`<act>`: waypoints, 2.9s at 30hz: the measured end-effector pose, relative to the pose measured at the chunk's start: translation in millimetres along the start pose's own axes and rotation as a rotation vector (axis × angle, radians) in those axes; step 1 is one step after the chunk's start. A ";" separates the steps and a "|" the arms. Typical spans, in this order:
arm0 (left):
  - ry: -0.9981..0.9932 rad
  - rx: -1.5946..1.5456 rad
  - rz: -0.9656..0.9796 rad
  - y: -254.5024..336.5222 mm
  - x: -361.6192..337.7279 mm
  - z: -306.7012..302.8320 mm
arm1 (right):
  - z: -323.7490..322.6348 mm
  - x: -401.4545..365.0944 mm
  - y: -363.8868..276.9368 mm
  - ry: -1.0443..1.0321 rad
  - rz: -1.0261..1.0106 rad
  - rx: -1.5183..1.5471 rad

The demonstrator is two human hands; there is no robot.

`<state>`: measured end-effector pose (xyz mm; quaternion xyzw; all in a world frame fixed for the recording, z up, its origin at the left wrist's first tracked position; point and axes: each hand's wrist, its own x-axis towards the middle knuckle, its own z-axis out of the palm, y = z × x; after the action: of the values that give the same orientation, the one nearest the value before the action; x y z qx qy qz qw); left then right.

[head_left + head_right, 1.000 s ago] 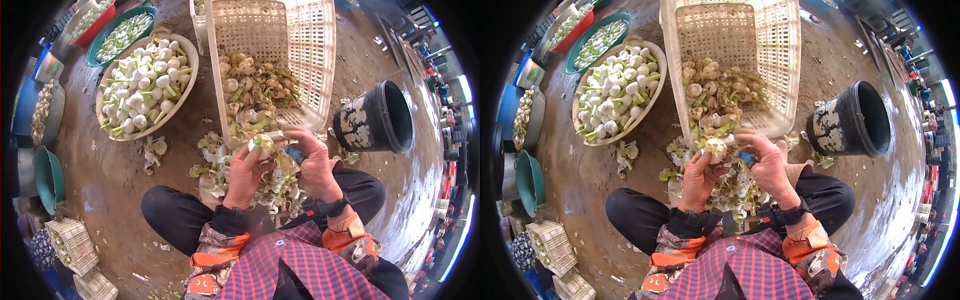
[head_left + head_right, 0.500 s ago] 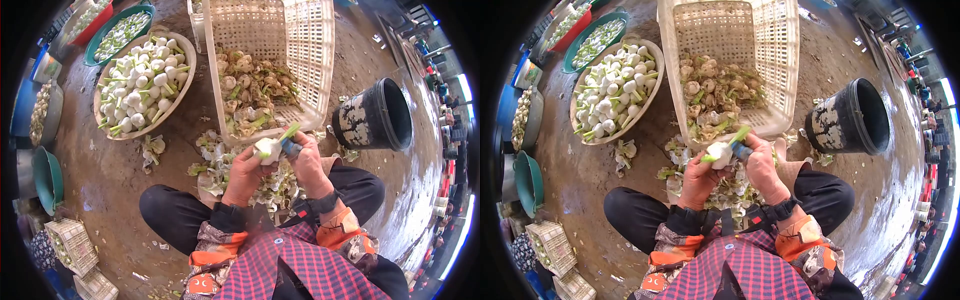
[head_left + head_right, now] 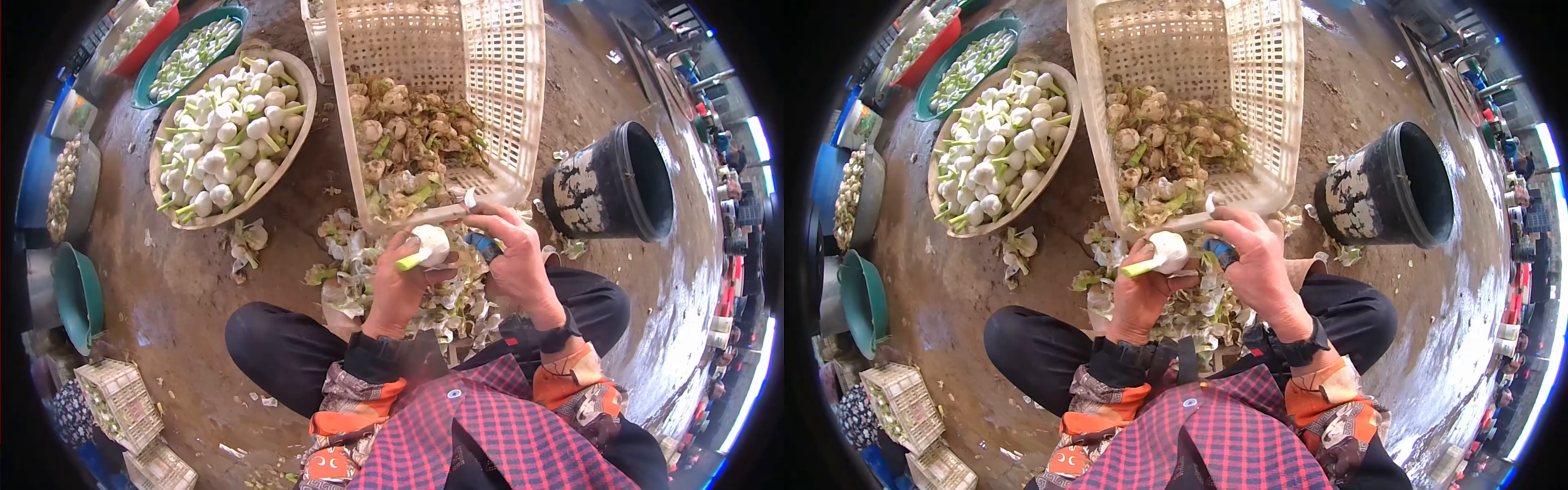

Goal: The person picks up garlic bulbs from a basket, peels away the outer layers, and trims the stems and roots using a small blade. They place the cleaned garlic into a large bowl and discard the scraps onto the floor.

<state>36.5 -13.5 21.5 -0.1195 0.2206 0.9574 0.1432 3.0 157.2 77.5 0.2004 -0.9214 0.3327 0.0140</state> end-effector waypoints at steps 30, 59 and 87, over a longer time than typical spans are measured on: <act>0.110 0.261 -0.003 -4.1 -3.4 0.9 | 8.5 6.3 -17.5 -0.100 -0.249 -0.317; -0.190 0.358 -0.210 10.3 -10.9 10.6 | 14.1 67.2 10.0 -0.461 -0.047 -0.093; 0.233 0.759 0.319 -10.3 -5.7 12.5 | 30.0 -2.8 -4.6 0.157 0.279 0.934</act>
<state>43.1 -0.2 30.1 -0.1300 0.5878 0.7985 0.0011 10.6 136.5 56.4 0.0342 -0.6879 0.7231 -0.0528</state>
